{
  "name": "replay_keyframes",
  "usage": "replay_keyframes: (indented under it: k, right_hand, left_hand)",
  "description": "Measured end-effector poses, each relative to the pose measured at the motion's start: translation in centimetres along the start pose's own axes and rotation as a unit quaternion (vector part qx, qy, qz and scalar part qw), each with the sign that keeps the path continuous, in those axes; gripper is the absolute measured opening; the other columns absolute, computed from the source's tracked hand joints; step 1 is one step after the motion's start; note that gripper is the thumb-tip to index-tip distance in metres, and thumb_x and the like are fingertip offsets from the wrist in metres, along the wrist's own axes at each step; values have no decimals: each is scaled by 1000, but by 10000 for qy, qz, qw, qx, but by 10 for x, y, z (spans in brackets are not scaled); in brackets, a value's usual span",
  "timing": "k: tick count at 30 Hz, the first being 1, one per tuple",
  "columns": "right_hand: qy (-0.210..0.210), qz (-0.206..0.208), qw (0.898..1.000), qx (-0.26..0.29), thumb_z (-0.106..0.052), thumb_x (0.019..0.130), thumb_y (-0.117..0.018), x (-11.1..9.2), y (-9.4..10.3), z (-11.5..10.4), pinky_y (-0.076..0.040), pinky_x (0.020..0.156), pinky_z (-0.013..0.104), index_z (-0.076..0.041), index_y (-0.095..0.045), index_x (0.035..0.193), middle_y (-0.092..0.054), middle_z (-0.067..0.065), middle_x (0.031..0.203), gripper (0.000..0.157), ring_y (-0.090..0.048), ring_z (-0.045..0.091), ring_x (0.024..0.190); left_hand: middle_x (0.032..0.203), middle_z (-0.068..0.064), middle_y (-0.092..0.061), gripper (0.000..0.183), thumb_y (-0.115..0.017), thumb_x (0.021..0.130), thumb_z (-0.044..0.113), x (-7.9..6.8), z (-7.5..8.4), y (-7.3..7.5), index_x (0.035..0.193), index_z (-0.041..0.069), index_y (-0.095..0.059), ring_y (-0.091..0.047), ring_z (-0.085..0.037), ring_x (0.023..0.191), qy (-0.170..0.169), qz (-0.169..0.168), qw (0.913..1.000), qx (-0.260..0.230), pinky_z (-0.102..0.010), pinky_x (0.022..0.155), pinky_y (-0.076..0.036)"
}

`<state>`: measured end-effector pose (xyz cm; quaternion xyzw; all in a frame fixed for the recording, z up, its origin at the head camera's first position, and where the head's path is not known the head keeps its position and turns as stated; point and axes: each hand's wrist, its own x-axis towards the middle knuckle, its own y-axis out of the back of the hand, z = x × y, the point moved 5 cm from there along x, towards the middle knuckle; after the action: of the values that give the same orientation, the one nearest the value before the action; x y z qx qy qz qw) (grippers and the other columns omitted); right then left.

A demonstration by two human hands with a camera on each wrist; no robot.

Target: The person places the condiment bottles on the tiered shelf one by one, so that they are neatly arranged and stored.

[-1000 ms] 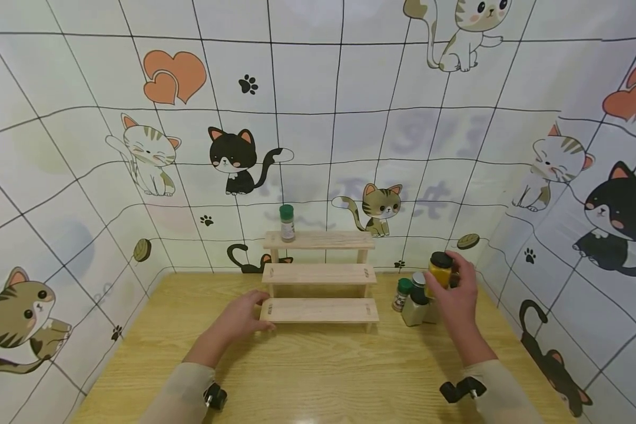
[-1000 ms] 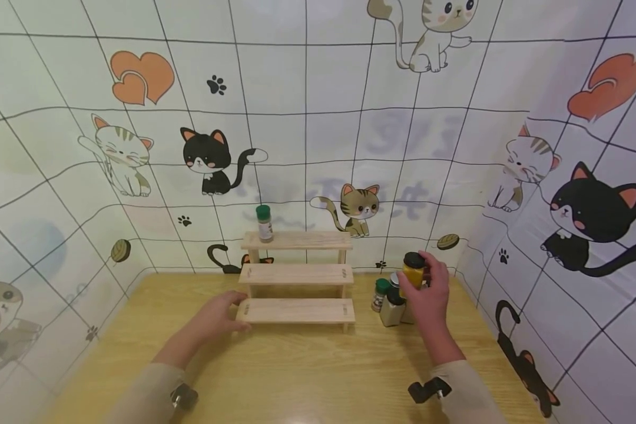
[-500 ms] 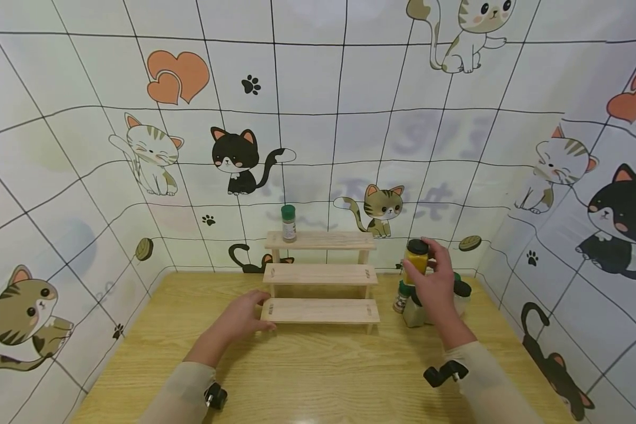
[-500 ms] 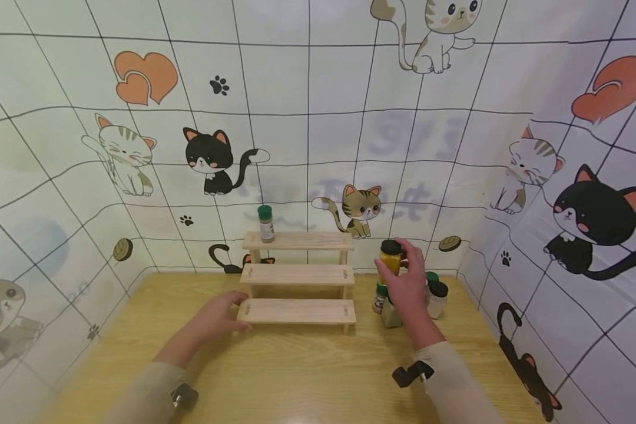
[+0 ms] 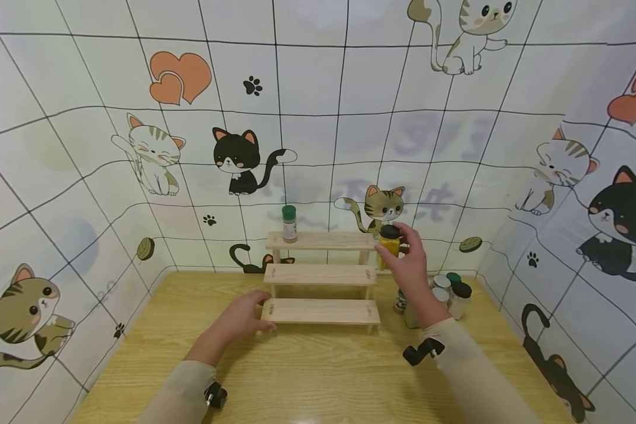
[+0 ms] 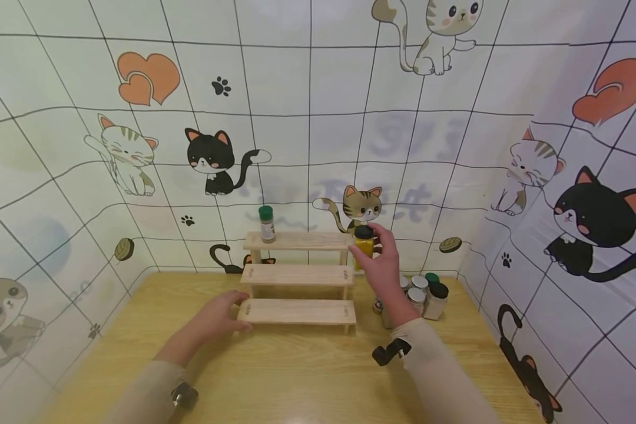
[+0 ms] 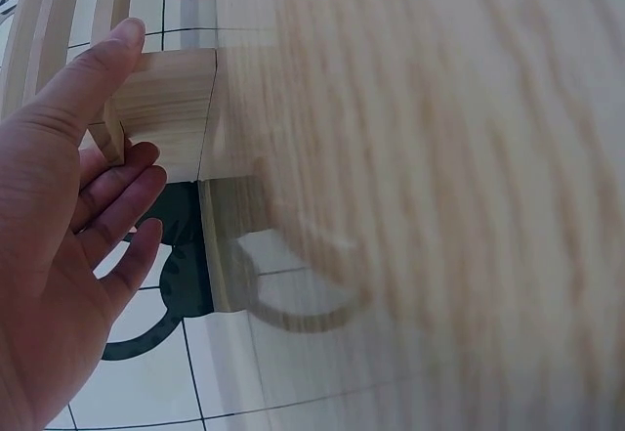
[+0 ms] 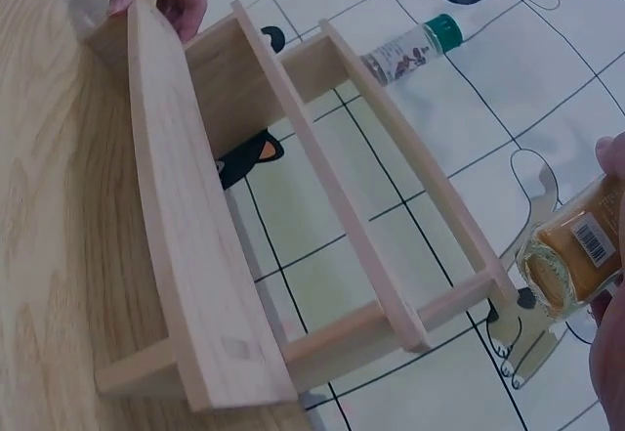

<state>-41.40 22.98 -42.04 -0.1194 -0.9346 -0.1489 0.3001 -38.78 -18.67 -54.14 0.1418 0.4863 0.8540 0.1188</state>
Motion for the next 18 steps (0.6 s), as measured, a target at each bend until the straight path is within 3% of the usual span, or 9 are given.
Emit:
replay_keyframes:
  k: [5,11,18]
  right_hand:
    - [34,-57,9997,234,-15,100,-86,10,-18,-1,-50,92,38,-14,-55,159,-58,11,144,67,-55,25,116]
    - [-145,-168,9992,338,-23,100,-87,21,-40,-10,-55,85,32,-18,-56,159,-58,9,144,67,-58,28,113]
    - [-360,-302,9972,589,-24,99,-89,34,-64,-16,-57,88,38,-16,-55,159,-59,9,141,70,-60,31,113]
  left_hand:
    - [128,-10,-73,73,-104,78,40,0,2,2,134,6,-71,-70,-32,118,-43,62,10000,20,-55,104,-57]
    - [127,-11,-73,73,-104,77,39,0,2,1,132,5,-71,-71,-33,117,-99,78,9999,0,-55,103,-57]
    - [127,-8,-73,71,-104,78,37,-1,3,2,132,6,-71,-70,-30,117,-81,66,9999,-61,-53,104,-57]
